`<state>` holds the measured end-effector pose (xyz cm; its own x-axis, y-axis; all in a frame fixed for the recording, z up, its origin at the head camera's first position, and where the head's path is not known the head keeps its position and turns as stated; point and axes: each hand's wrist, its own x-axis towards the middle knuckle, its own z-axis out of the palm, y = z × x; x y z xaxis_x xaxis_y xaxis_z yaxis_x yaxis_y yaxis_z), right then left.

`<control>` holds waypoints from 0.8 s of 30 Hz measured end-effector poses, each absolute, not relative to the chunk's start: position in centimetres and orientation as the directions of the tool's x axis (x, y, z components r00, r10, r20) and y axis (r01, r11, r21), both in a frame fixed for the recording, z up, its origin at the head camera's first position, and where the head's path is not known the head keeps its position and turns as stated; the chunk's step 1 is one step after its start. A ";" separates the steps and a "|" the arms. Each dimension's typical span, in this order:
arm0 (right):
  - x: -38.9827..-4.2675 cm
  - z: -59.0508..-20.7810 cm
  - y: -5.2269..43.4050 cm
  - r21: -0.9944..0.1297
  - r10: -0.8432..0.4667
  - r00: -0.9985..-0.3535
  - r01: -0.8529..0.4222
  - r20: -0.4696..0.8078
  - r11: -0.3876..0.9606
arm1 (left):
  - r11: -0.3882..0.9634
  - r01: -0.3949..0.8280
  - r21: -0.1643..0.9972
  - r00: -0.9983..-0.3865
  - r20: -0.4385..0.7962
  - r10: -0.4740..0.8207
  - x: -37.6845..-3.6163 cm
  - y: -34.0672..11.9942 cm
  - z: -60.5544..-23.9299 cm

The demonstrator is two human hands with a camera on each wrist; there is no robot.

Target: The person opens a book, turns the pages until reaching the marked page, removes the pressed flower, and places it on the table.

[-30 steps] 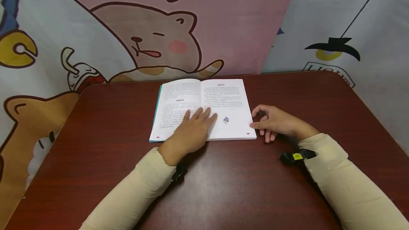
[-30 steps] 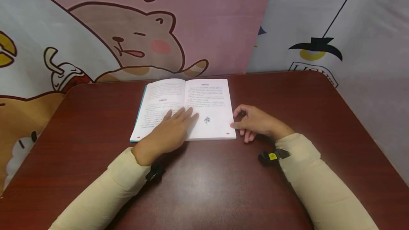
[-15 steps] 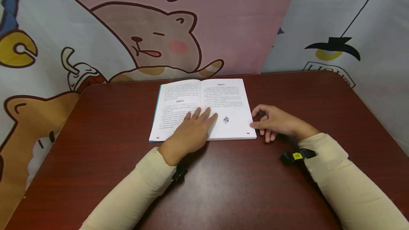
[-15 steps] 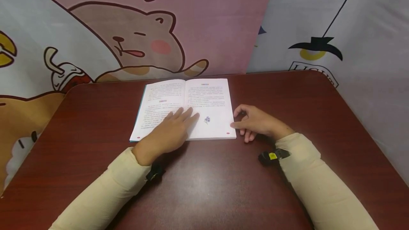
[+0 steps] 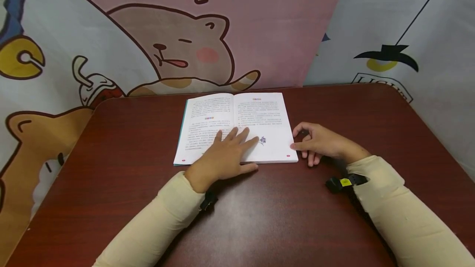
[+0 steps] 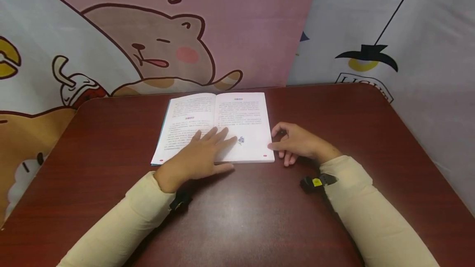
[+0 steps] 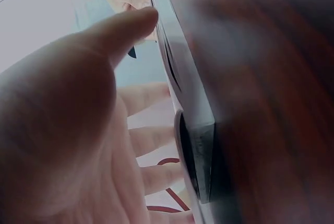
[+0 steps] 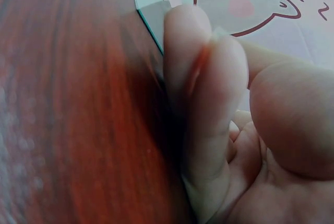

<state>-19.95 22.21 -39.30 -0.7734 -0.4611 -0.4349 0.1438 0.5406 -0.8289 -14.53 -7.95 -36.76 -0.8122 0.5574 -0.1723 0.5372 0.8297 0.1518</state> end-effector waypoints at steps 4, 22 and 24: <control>-19.9 -39.4 22.2 -0.828 -0.461 -0.773 0.144 -0.436 0.542 | 0.820 0.554 0.148 -0.806 -0.154 0.572 -14.5 -8.0 -37.0; -20.0 -39.4 22.2 -0.825 -0.458 -0.773 0.146 -0.440 0.546 | 0.804 0.581 0.125 -0.799 -0.098 0.593 -14.7 -8.1 -37.0; -20.0 -39.4 22.2 -0.825 -0.458 -0.773 0.145 -0.440 0.546 | 0.806 0.579 0.124 -0.800 -0.103 0.591 -14.7 -8.1 -37.0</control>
<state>-19.96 22.23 -39.36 -0.7725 -0.4583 -0.4396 0.1454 0.5462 -0.8249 -14.67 -8.12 -36.96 -0.8004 0.5905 -0.1028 0.5788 0.8061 0.1236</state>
